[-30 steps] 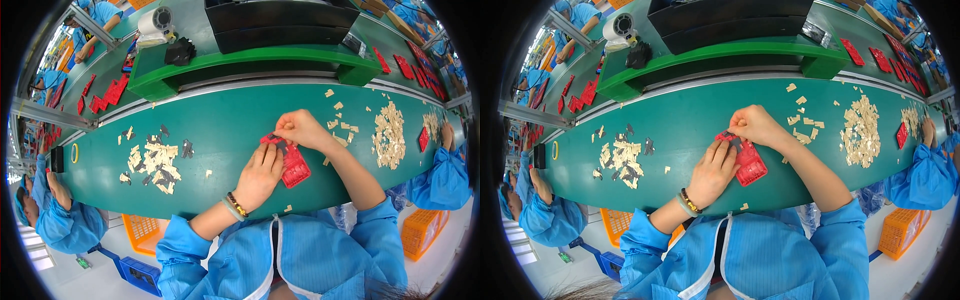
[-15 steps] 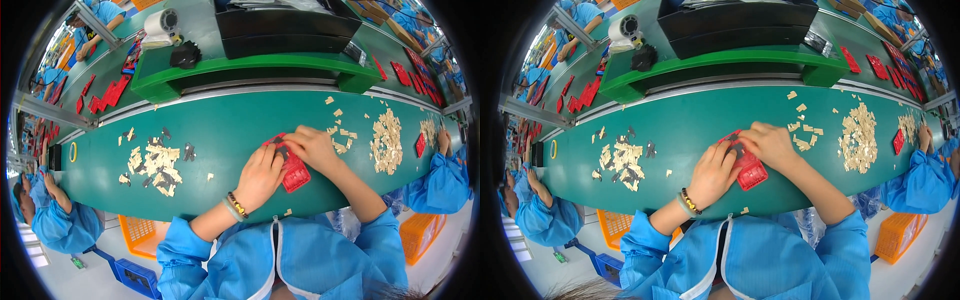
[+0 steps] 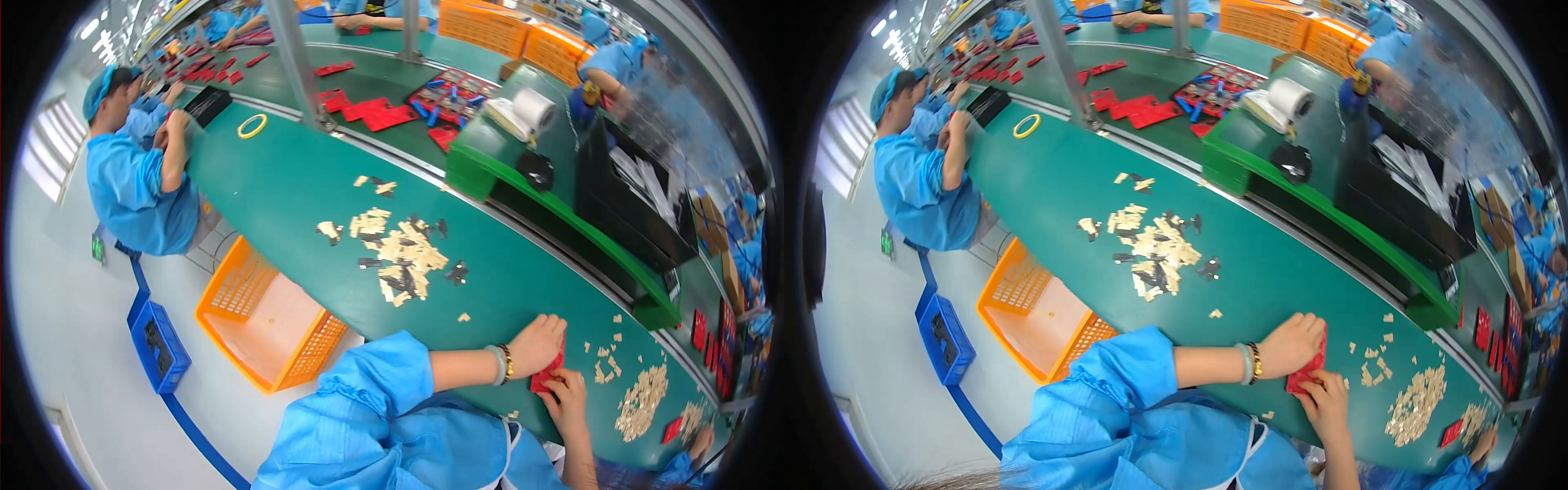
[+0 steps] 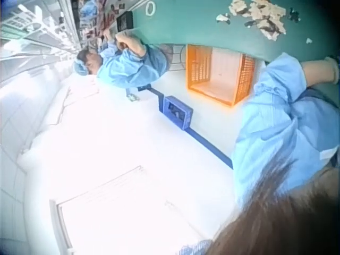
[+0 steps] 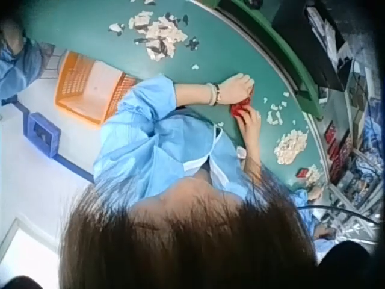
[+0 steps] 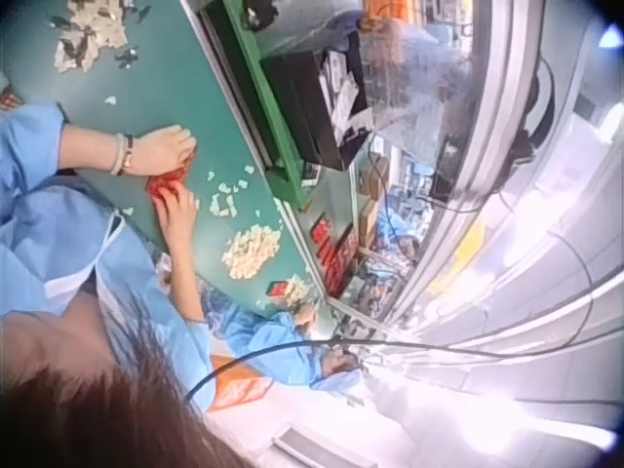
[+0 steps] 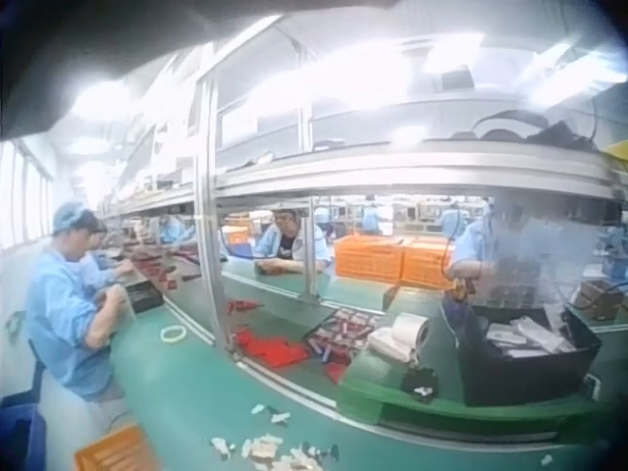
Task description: The person assembles small components onto a red plastic housing by hand at an assembly station on a production line.
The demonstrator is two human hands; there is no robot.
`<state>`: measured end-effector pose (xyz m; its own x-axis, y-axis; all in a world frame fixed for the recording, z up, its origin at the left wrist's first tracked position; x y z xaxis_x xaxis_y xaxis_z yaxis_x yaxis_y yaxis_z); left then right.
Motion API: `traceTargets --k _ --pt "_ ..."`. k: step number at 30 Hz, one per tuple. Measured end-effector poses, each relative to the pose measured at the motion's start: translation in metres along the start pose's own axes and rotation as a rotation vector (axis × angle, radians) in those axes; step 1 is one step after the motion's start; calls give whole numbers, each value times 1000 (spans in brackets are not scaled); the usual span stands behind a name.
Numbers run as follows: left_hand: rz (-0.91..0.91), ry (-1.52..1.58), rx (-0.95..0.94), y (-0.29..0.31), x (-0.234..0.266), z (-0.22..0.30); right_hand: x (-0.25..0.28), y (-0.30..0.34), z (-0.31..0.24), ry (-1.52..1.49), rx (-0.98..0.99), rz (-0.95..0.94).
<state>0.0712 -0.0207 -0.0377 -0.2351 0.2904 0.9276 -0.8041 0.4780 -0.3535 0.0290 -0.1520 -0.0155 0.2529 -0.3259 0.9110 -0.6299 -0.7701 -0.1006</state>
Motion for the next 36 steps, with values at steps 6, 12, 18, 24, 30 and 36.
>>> traceTargets --k 6,12,18,24,30,36 --pt "-70 71 74 -2 0 1 1 4 -4 -33 -132 22" --pt "-25 151 37 -1 0 -8 0 -12 -18 116 -88 -37" --pt "76 537 -25 24 96 -30 8 -51 -6 190 24 135" --pt "-359 433 -689 96 87 59 25 -176 103 225 -281 432" --pt "-610 37 -571 80 29 64 35 -55 103 158 -52 397" --pt "-499 161 -529 -79 -35 122 102 57 198 8 -470 666"
Point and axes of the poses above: each hand's wrist, its own y-axis away from the middle knuckle, its own x-axis out of the back of the hand, z = x × y, the point moved 5 cm from there along -y, towards the middle knuckle, and after that the axes turned 10 degrees about -z, right-handed, at the moved point
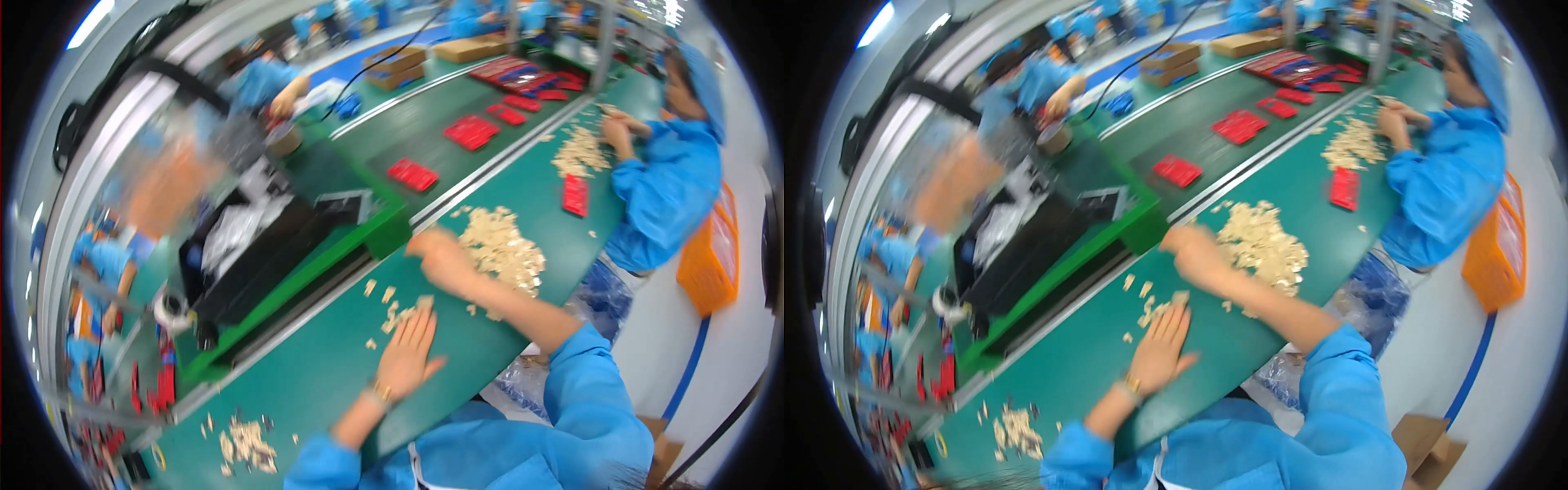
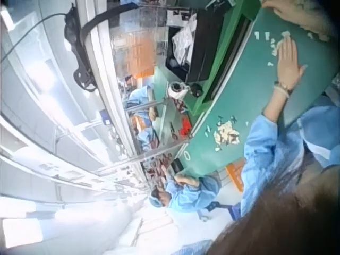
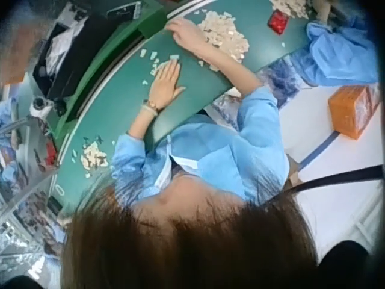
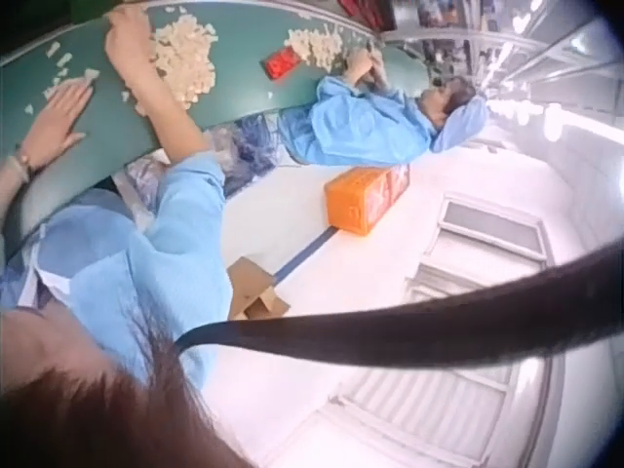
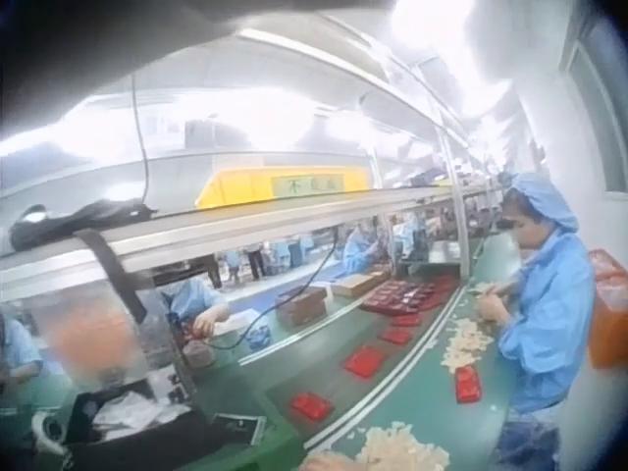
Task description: The person assembles small components onto a red plastic housing by hand at an assembly station on a production line.
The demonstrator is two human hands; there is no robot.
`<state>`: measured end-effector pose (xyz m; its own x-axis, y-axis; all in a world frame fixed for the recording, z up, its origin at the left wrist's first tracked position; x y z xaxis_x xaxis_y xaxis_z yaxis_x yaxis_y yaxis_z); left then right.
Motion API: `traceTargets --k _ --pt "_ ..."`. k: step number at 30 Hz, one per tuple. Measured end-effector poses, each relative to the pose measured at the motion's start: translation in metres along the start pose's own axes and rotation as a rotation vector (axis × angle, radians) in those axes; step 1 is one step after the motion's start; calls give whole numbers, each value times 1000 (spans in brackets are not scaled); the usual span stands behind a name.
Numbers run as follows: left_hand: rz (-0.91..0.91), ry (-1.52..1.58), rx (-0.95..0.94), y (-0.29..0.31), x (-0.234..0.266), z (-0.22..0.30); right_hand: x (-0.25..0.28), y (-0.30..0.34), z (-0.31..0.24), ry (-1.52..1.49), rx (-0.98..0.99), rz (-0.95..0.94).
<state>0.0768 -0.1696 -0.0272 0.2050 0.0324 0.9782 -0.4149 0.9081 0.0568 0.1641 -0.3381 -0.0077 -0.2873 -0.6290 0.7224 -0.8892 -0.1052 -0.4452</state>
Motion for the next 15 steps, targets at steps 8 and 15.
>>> traceTargets --k 8,15 --pt "393 199 275 66 59 3 54 -81 235 576 29 12" --pt "750 304 1203 311 35 -78 70 -38 155 206 -58 345"
Point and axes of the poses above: each hand's wrist, its own y-axis away from the middle knuckle, its own x-axis out of the back of the hand, z = x × y, the point moved 5 cm from there along -y, towards the middle knuckle, and after that the axes turned 10 degrees about -z, right-handed, at the moved point
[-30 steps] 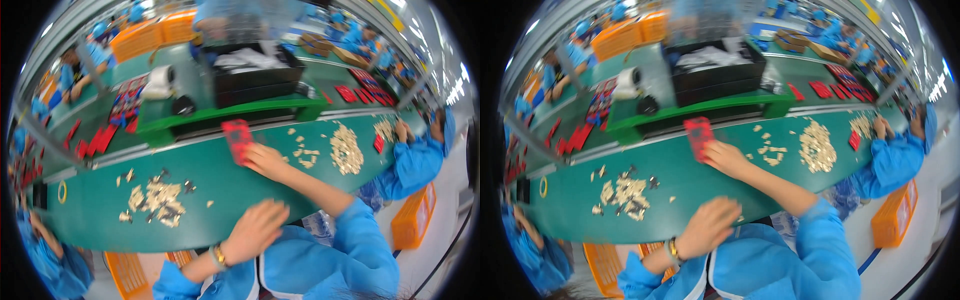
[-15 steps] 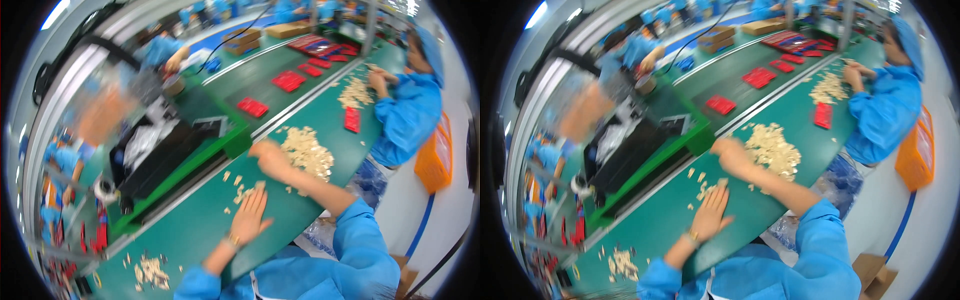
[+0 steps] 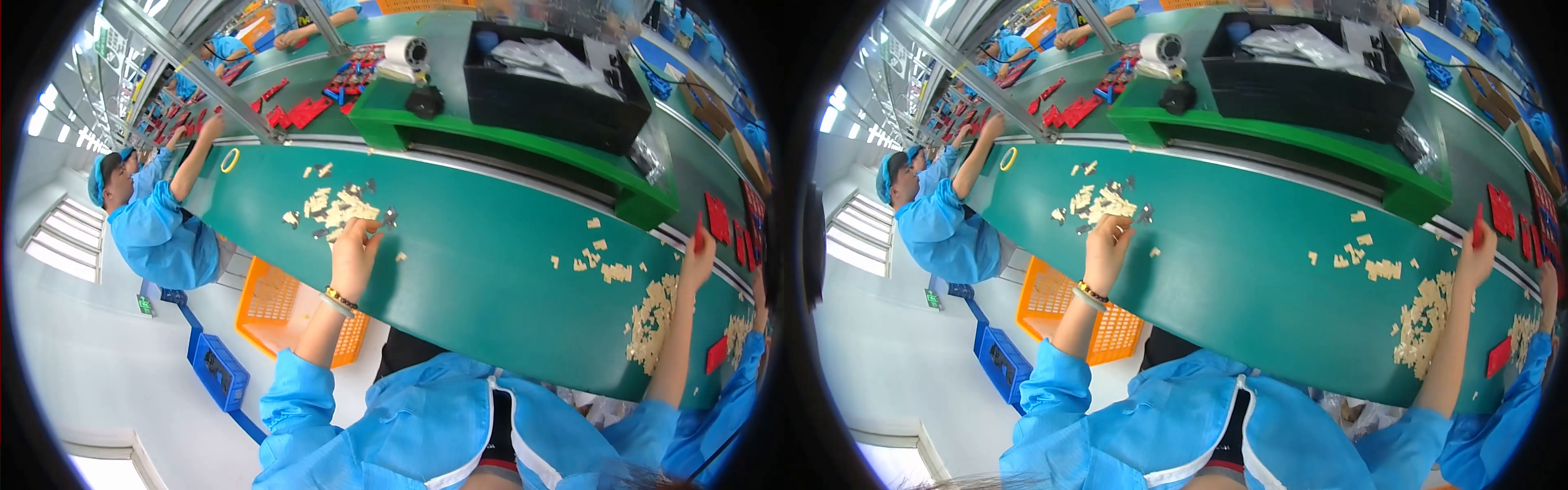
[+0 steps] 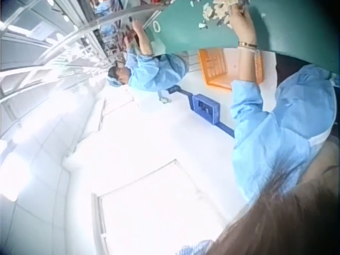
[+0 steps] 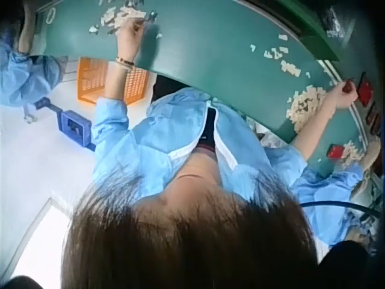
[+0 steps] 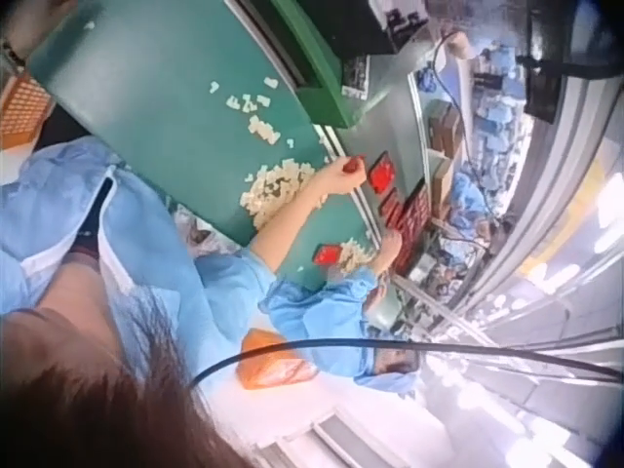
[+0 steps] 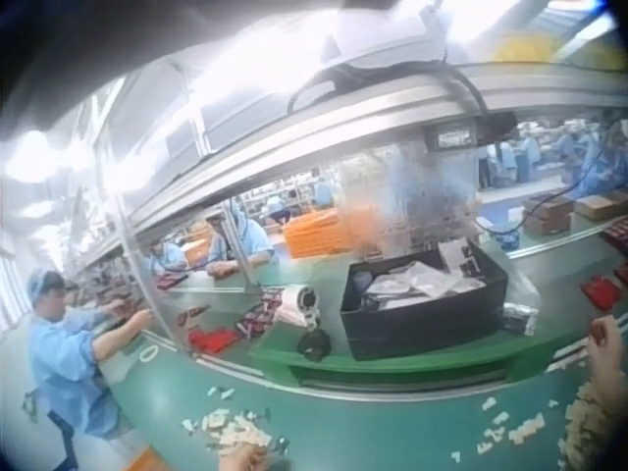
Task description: The person assembles small components onto a red plastic housing by hand at an assembly station on a production line.
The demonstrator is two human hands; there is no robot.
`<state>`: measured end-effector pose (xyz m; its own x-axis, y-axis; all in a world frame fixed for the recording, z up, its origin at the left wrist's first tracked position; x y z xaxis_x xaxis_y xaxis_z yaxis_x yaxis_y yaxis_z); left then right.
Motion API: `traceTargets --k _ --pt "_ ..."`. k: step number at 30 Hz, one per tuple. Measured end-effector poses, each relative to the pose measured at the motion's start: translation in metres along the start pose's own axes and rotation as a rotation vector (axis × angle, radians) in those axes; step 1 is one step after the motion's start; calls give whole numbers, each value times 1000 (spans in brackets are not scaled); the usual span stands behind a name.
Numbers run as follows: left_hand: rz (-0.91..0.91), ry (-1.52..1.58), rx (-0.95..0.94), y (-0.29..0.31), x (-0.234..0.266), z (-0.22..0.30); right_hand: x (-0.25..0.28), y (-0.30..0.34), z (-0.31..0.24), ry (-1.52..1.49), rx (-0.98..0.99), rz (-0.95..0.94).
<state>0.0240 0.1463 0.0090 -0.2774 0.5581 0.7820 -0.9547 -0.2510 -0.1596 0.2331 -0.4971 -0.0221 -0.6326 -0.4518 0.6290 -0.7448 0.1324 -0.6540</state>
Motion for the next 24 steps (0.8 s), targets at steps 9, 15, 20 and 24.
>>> traceTargets --k 9,15,20,24 --pt "-270 -82 -57 -48 -21 -50 44 172 -315 -217 684 -364" --pt "-324 -33 -132 -57 -21 -56 -16 211 -382 -303 814 -825" --pt "-178 108 -111 -61 -6 -59 -24 206 -388 -329 806 -943" --pt "-205 -128 -255 -60 -10 -45 -28 212 -384 -345 809 -941"
Point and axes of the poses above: each hand's wrist, its own y-axis away from the middle knuckle, its own x-axis out of the back of the hand, z = x × y, the point moved 5 cm from there along -y, towards the middle knuckle, and after that the axes turned 10 degrees about -z, right-handed, at the moved point
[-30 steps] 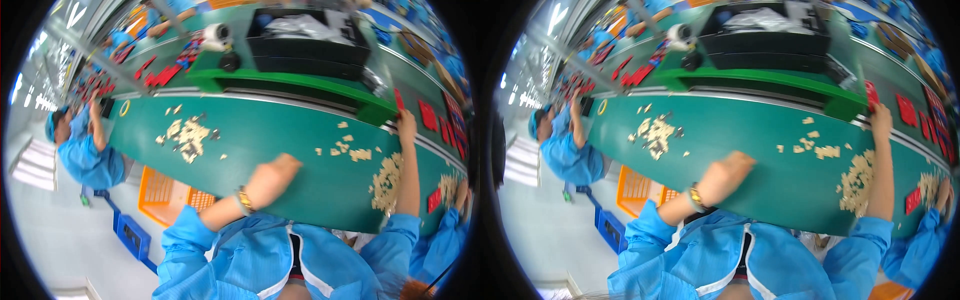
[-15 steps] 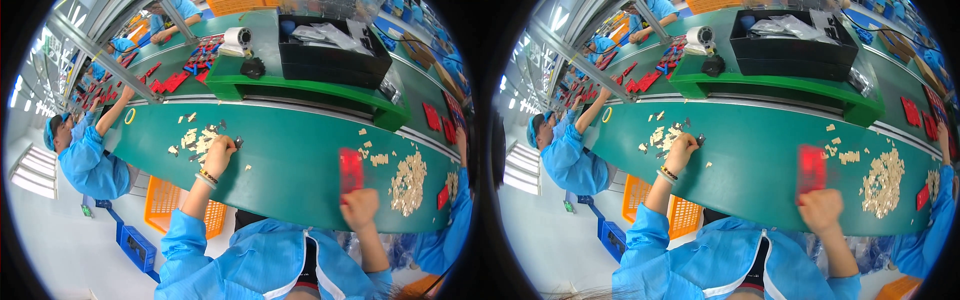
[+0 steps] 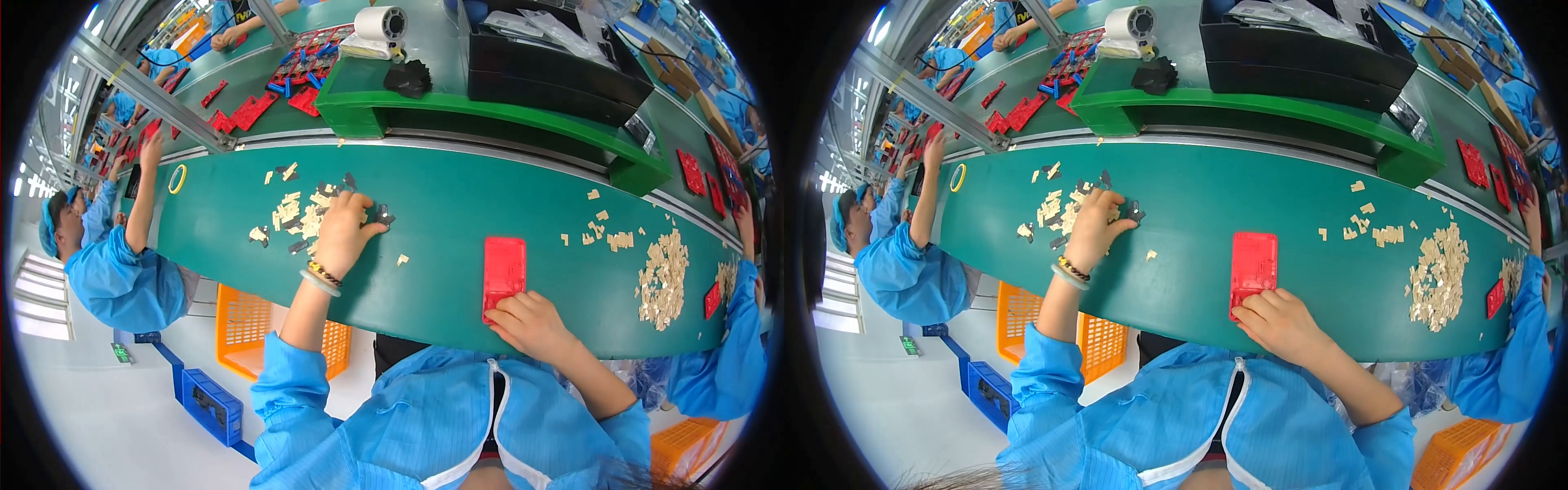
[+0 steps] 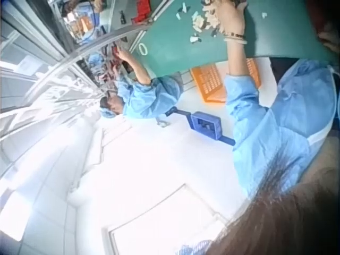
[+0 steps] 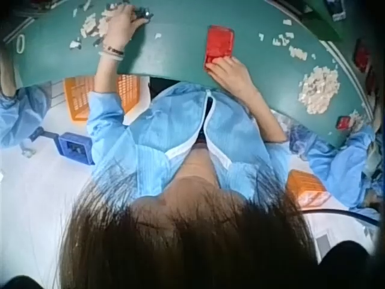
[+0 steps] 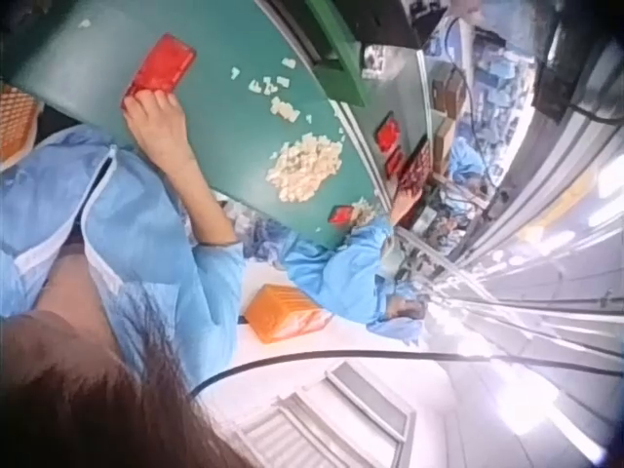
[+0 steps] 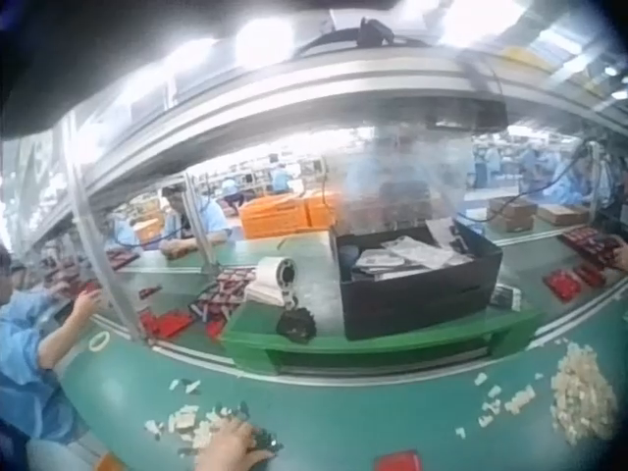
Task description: The person assembles small components onto a red plastic housing by hand at an assembly station on a production line.
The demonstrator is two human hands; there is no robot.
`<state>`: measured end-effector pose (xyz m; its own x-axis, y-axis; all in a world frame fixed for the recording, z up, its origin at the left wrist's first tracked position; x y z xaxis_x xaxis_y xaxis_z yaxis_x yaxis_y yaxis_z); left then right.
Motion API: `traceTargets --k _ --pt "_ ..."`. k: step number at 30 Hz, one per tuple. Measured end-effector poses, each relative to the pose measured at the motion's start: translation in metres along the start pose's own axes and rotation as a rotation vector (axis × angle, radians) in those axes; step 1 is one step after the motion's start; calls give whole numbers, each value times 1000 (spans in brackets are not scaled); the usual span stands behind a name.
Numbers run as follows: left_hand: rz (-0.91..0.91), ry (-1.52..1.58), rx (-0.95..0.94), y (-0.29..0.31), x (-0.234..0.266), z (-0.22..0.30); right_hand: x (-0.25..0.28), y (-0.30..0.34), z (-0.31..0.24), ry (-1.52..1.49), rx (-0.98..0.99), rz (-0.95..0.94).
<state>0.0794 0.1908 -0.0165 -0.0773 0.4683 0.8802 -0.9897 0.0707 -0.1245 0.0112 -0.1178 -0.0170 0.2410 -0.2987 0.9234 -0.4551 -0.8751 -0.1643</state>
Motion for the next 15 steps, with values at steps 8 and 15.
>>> traceTargets --k 8,15 --pt "-243 292 213 1 1 5 15 -1 2 -27 14 8" --pt "65 142 -396 13 24 71 23 -77 30 -933 -246 159"
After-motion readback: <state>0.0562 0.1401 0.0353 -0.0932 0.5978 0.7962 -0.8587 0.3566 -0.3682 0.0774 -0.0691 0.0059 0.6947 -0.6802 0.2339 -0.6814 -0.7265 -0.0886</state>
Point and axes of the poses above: each hand's wrist, its own y-axis away from the middle knuckle, its own x-axis out of the back of the hand, z = x × y, the point moved 5 cm from there along -y, towards the middle knuckle, and after that the axes turned 10 degrees about -z, right-handed, at the moved point
